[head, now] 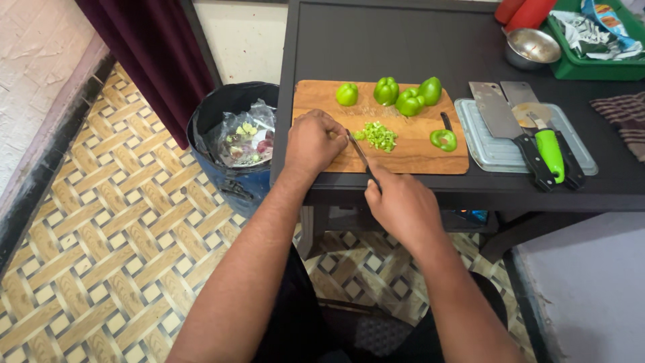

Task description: The person chops green bell peppers on a wooden cutting board using a knife.

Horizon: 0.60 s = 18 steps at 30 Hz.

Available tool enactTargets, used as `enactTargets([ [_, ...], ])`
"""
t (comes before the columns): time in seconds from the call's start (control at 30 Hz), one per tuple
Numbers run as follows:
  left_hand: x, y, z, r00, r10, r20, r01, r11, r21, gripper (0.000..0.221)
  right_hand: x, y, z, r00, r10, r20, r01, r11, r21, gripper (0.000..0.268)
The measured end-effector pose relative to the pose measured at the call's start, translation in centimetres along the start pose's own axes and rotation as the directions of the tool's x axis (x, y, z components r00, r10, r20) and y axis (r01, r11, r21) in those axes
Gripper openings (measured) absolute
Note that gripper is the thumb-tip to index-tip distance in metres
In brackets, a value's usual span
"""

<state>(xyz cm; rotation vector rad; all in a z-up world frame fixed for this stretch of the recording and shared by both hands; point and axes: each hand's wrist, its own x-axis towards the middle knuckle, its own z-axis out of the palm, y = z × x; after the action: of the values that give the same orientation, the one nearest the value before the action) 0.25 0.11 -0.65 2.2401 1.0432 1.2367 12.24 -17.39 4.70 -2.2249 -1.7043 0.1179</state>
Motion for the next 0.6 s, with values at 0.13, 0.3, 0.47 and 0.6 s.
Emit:
enactTargets([
  [0.13,0.0,0.4,-0.2,0.998,-0.058,0.039,0.057,0.998,0.017,0.010,0.8,0.5,0.2,0.987,-0.125,-0.099,0.130,0.990,0.044,0.043],
  [0.3,0.0,0.9,-0.4,0.997,-0.072,0.024,0.071,0.996,0.044,0.009,-0.7,0.4,-0.7,0.998,0.010,0.061,-0.007,0.999,-0.050,0.047],
  [0.47,0.1,0.6,-0.2,1.000,-0.002,0.000,0.002,0.999,0.045,0.009,-2.7,0.9,-1.0,0.998,0.028,0.048,-0.024,0.997,-0.067,0.050],
  [0.6,-0.2,0.3,-0.3,1.000,0.002,0.016,-0.002,1.000,0.011,0.007,-3.0,0.8,-1.3,1.000,0.017,0.001,-0.017,0.997,-0.071,0.049],
])
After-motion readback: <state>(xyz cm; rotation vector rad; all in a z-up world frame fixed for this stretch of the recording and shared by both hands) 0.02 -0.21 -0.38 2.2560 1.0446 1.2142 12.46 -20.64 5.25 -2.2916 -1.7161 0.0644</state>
